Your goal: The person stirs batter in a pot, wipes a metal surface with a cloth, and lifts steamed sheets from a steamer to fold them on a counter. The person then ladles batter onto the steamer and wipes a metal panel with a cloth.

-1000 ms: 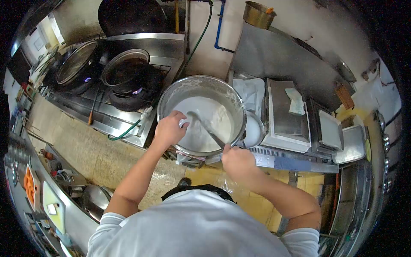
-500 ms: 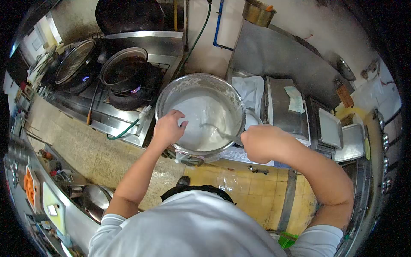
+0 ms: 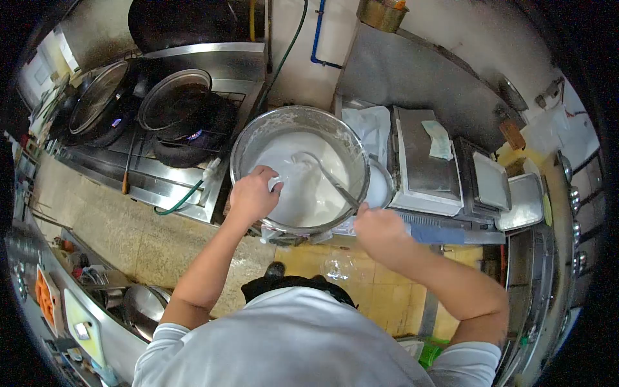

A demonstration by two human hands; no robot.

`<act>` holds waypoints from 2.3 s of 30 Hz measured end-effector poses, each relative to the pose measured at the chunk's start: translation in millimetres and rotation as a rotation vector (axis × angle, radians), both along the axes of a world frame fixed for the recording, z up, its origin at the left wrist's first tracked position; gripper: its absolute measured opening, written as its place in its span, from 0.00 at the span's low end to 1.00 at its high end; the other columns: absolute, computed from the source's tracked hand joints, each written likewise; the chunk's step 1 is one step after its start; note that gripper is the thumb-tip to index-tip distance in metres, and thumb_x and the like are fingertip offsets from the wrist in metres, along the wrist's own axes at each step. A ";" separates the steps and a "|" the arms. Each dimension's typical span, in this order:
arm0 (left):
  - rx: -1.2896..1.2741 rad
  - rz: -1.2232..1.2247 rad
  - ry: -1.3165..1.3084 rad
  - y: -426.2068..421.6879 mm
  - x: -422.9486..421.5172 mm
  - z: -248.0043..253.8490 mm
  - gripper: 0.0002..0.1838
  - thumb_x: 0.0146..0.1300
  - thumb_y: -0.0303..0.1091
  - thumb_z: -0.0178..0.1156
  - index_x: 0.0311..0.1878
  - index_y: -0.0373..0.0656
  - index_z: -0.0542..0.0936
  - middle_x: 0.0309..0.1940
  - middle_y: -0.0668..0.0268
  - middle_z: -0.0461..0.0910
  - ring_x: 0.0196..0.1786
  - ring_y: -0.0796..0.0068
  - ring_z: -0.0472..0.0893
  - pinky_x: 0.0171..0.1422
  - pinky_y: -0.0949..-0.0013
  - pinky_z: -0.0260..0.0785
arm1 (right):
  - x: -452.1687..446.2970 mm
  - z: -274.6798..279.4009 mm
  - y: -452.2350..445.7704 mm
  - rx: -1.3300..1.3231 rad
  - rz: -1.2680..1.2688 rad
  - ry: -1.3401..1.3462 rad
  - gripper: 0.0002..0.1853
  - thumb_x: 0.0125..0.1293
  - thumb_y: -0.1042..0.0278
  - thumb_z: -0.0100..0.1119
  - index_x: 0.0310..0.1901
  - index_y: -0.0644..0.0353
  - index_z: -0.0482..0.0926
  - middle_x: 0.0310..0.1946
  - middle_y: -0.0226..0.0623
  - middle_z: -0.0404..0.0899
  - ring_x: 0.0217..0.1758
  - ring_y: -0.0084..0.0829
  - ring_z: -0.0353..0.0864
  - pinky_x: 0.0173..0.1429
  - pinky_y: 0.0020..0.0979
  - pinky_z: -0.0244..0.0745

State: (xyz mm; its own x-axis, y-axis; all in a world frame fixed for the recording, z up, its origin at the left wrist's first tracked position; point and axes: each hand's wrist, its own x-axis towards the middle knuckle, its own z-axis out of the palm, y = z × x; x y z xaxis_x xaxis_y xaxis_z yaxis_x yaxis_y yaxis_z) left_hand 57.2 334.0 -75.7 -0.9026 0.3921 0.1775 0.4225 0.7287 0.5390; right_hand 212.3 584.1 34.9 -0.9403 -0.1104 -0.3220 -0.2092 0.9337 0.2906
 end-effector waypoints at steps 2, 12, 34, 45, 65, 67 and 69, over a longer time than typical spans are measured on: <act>-0.011 0.002 -0.018 -0.7 -0.2 1.6 0.15 0.67 0.43 0.68 0.52 0.47 0.88 0.56 0.62 0.86 0.52 0.50 0.88 0.58 0.51 0.81 | -5.8 39.2 6.8 -0.074 0.073 -0.103 0.14 0.62 0.73 0.64 0.48 0.69 0.87 0.35 0.51 0.89 0.42 0.48 0.92 0.46 0.44 0.89; 0.025 0.002 -0.024 -1.2 -2.6 2.9 0.14 0.67 0.42 0.68 0.51 0.46 0.88 0.56 0.62 0.86 0.52 0.50 0.87 0.58 0.51 0.80 | -8.0 64.8 -24.7 -0.207 -0.025 -0.271 0.13 0.69 0.68 0.58 0.45 0.70 0.84 0.32 0.55 0.87 0.40 0.55 0.90 0.44 0.51 0.86; 0.030 0.008 -0.020 -1.4 -3.1 0.5 0.14 0.68 0.42 0.67 0.50 0.45 0.88 0.56 0.62 0.86 0.52 0.50 0.87 0.57 0.50 0.80 | 0.3 73.4 -37.1 -0.205 0.005 -0.219 0.10 0.62 0.74 0.60 0.41 0.70 0.85 0.35 0.53 0.88 0.40 0.49 0.92 0.45 0.47 0.87; 0.041 0.008 0.007 -0.7 0.1 0.5 0.13 0.67 0.42 0.68 0.50 0.46 0.88 0.55 0.61 0.86 0.49 0.49 0.88 0.55 0.50 0.81 | 1.1 6.9 1.8 -0.057 -0.049 -0.008 0.12 0.61 0.74 0.64 0.44 0.70 0.84 0.33 0.51 0.89 0.38 0.46 0.93 0.42 0.43 0.89; 0.050 0.023 0.015 -0.4 0.6 0.1 0.14 0.67 0.43 0.68 0.50 0.46 0.88 0.54 0.60 0.86 0.49 0.48 0.88 0.54 0.49 0.81 | 5.2 -11.3 -11.5 -0.040 -0.063 0.060 0.13 0.63 0.73 0.60 0.47 0.71 0.83 0.31 0.50 0.88 0.37 0.44 0.93 0.38 0.41 0.89; 0.050 0.024 0.002 -0.4 0.9 1.5 0.14 0.67 0.43 0.68 0.50 0.47 0.88 0.54 0.60 0.86 0.49 0.48 0.88 0.54 0.49 0.81 | 0.8 20.8 -2.5 -0.032 -0.049 -0.036 0.12 0.63 0.74 0.61 0.45 0.70 0.84 0.33 0.50 0.89 0.40 0.47 0.93 0.43 0.43 0.88; 0.065 0.018 0.008 -0.9 0.8 0.3 0.13 0.68 0.43 0.68 0.50 0.46 0.88 0.54 0.59 0.86 0.49 0.48 0.88 0.54 0.49 0.81 | -4.5 57.0 -4.7 -0.035 -0.038 -0.135 0.11 0.62 0.74 0.61 0.43 0.69 0.86 0.34 0.50 0.89 0.42 0.49 0.92 0.47 0.46 0.88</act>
